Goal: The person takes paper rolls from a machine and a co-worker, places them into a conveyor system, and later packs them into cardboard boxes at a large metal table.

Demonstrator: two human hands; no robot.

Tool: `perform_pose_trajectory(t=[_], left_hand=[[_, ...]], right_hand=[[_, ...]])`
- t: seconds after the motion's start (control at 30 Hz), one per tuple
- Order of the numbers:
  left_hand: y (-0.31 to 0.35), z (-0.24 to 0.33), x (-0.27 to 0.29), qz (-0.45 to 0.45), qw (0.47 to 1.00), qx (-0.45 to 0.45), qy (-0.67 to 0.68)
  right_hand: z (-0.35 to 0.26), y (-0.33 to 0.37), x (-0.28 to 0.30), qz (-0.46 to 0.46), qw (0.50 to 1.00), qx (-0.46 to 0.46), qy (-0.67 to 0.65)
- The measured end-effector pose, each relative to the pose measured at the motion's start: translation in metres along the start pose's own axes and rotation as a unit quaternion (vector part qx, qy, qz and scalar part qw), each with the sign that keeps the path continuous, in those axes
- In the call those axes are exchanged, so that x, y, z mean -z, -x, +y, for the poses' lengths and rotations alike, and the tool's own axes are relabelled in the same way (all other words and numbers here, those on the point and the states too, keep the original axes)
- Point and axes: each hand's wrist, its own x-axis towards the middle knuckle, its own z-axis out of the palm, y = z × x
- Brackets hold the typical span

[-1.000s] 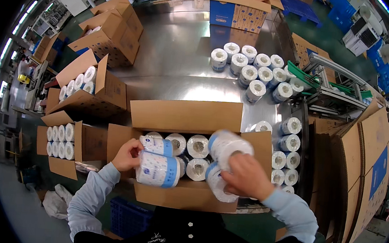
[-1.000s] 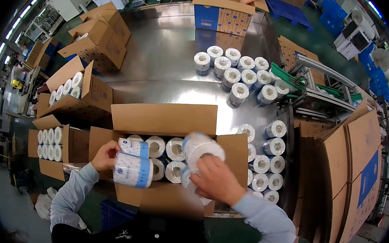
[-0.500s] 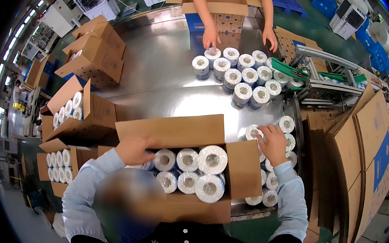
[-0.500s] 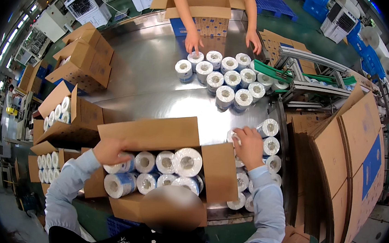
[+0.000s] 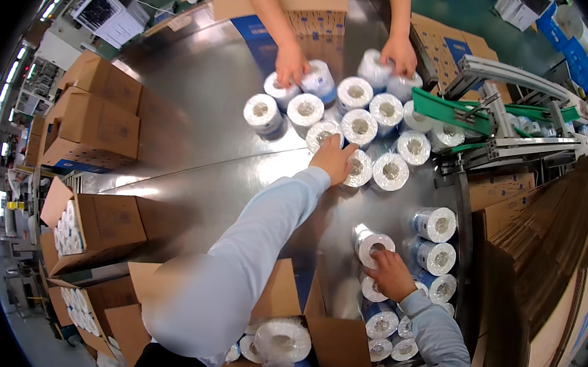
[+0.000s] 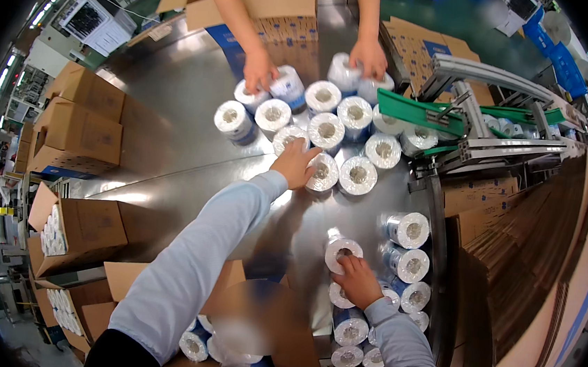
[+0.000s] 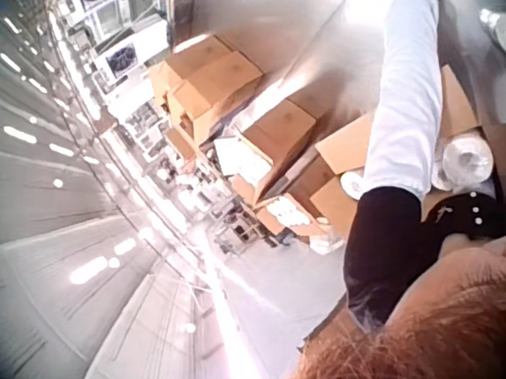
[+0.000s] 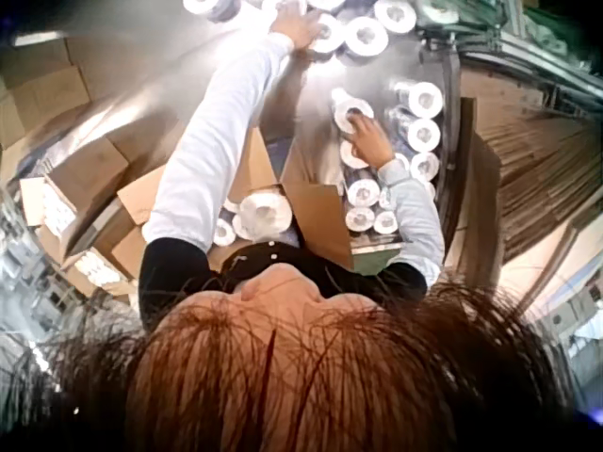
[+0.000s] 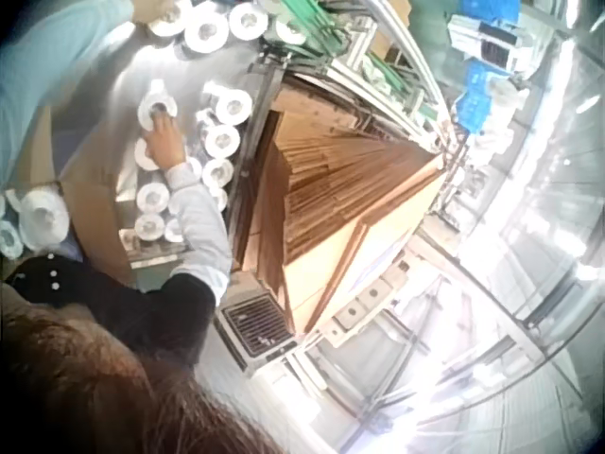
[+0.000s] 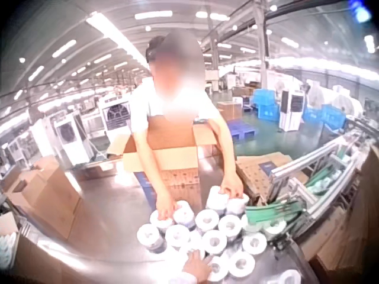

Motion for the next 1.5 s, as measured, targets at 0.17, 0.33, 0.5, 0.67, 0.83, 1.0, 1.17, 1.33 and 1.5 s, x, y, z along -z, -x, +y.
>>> perform_pose_trajectory(t=[0.17,0.33,0.5,0.67,0.83,1.0,1.17,1.33,1.5], left_hand=[[-0.016,0.013,-0.011,0.009,0.984,0.163,-0.074],[0.032,-0.005,0.015,-0.006,0.970,0.234,-0.067],[0.116,-0.028,0.138,0.105,0.982,0.143,-0.065],[0.257,0.017,0.274,0.339,0.939,0.000,0.050],[0.417,0.077,0.284,0.307,0.944,-0.122,-0.005],[0.525,0.089,0.219,0.065,0.992,-0.106,-0.018],[0.568,0.082,0.172,0.049,0.996,-0.047,-0.065],[0.609,0.075,0.206,0.136,0.989,-0.010,0.057],[0.793,-0.020,0.272,0.597,0.759,0.257,-0.038]], right_hand=[[0.009,-0.013,-0.001,-0.022,0.999,-0.024,-0.041],[-0.009,-0.033,-0.016,0.013,0.994,-0.026,-0.101],[-0.027,-0.018,-0.035,0.116,0.982,-0.111,-0.104],[-0.054,0.003,0.067,0.295,0.939,-0.174,-0.011],[-0.160,0.028,0.235,0.504,0.852,-0.089,0.111],[-0.292,0.046,0.243,0.425,0.894,0.119,0.080],[-0.374,-0.009,0.119,0.136,0.947,0.288,-0.045],[-0.356,-0.041,0.085,0.006,0.965,0.241,0.101],[-0.345,-0.006,0.109,0.198,0.979,0.053,-0.002]])
